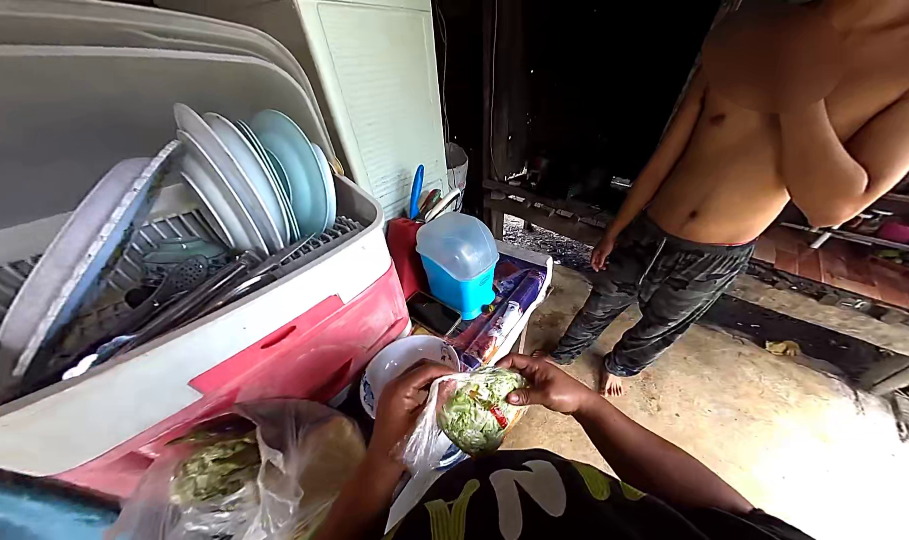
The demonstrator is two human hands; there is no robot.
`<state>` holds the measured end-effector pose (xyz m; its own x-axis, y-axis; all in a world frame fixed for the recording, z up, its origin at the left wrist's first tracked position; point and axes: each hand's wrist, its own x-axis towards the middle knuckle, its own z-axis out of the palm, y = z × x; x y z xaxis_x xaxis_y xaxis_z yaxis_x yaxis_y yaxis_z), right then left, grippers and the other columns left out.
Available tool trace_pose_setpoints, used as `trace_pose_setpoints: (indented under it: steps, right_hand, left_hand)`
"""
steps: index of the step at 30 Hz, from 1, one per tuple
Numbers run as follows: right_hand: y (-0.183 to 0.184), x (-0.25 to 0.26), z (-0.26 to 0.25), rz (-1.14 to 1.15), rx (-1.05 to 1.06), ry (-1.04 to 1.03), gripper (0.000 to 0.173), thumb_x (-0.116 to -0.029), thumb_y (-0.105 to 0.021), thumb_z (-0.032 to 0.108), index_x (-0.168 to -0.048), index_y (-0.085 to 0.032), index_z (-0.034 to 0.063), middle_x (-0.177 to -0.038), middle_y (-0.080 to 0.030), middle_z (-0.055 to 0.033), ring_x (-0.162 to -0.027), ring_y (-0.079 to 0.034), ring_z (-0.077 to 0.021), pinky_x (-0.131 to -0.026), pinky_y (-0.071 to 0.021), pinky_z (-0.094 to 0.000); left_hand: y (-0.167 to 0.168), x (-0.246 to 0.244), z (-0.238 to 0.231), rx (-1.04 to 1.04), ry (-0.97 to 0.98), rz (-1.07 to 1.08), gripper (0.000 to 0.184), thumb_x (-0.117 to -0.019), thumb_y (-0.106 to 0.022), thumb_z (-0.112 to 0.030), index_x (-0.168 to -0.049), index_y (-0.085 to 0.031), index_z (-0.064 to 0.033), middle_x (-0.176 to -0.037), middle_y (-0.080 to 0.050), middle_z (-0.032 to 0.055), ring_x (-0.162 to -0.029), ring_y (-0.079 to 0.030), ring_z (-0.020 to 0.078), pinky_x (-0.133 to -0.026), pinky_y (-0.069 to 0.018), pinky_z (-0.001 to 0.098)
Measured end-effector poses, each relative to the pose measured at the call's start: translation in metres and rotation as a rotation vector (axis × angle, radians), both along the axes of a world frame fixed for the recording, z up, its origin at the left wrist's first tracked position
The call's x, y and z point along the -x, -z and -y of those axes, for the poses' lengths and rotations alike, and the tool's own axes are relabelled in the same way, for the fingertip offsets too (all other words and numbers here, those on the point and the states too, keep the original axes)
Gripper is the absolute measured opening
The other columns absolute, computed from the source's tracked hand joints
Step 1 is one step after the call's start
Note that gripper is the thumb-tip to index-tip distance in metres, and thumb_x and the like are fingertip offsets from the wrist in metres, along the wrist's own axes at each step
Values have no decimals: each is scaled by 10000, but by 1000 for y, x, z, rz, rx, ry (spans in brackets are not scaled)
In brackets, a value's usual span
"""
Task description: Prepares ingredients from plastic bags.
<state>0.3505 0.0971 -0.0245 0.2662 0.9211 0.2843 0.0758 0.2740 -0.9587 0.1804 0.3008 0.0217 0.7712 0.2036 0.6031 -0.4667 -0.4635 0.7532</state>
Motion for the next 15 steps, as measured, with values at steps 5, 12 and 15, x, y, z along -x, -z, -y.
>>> trace_pose_setpoints:
  steps: [5, 12, 15]
  right_hand:
    - [-34, 39, -40, 519, -150, 106, 496, -899, -760, 358, -1127, -687, -77, -1192, -691, -168, -1206, -609, -173, -1065, -467, -340]
    - [-51, 90, -83, 523, -257, 164, 214, -965, -677, 140, -919, -644, -66, -1010, -679, -148, -1070, -627, -151, -955, -491, -285]
    - [-47, 122, -100, 527, -227, 116, 320, -937, -728, 206, -1016, -653, -95, -1023, -679, -171, -1009, -651, -157, -903, -528, -293]
  left_hand:
    - [-5, 23, -4, -126, -75, 43, 262, -890, -723, -172, -786, -680, 64, -760, -660, 46, -737, -605, -38, -709, -503, 108]
    - [-7, 70, -31, -128, -300, 132, 318, -953, -659, -205, -723, -677, 12, -671, -643, -46, -666, -559, -126, -659, -482, 83]
    - [-12, 86, -36, -249, -322, 178, 360, -961, -684, -286, -741, -694, -1, -703, -673, 7, -712, -611, -71, -721, -516, 118]
